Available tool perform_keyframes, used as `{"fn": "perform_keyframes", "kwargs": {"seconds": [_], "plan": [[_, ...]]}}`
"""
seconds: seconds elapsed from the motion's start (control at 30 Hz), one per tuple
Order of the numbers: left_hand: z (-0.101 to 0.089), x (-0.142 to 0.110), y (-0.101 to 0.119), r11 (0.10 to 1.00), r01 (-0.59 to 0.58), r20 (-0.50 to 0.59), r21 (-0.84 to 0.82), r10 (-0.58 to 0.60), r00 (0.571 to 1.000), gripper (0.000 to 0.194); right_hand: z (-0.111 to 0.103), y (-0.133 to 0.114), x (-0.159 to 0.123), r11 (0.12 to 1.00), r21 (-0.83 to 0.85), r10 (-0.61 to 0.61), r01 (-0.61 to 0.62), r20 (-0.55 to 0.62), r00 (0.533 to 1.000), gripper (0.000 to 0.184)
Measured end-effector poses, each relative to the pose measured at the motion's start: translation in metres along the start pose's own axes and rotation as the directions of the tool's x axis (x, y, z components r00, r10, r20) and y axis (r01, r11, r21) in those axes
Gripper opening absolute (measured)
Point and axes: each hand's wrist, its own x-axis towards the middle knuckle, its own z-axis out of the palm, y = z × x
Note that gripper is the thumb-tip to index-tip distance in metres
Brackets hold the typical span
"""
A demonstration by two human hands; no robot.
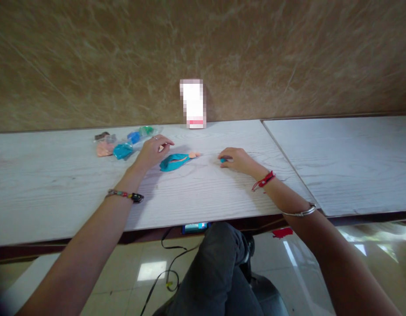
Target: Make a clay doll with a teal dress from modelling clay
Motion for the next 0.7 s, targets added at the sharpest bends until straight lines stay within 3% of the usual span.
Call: {"fn": "perform_keyframes", "kwargs": {"seconds": [0.4,0.57,0.7], "plan": [[0.000,0.000,0.001,1.000,0.009,-0.008,-0.010,-0.009,1.000,0.020,0.004,-0.011,0.001,0.998,-0.031,0.061,-0.061,-0.015,0.998,0.030],[0.000,0.000,-0.001,1.000,0.005,0.000,-0.016,-0.005,1.000,0.020,0.004,-0.014,-0.004,0.986,-0.130,-0.083,0.107,0.173,0.981,0.038],[0.001,0.000,-0.003,1.000,0.002,0.007,0.006,-0.002,1.000,0.021,0.000,-0.016,-0.009,0.971,-0.213,-0.056,0.106,0.229,0.972,0.047]]}}
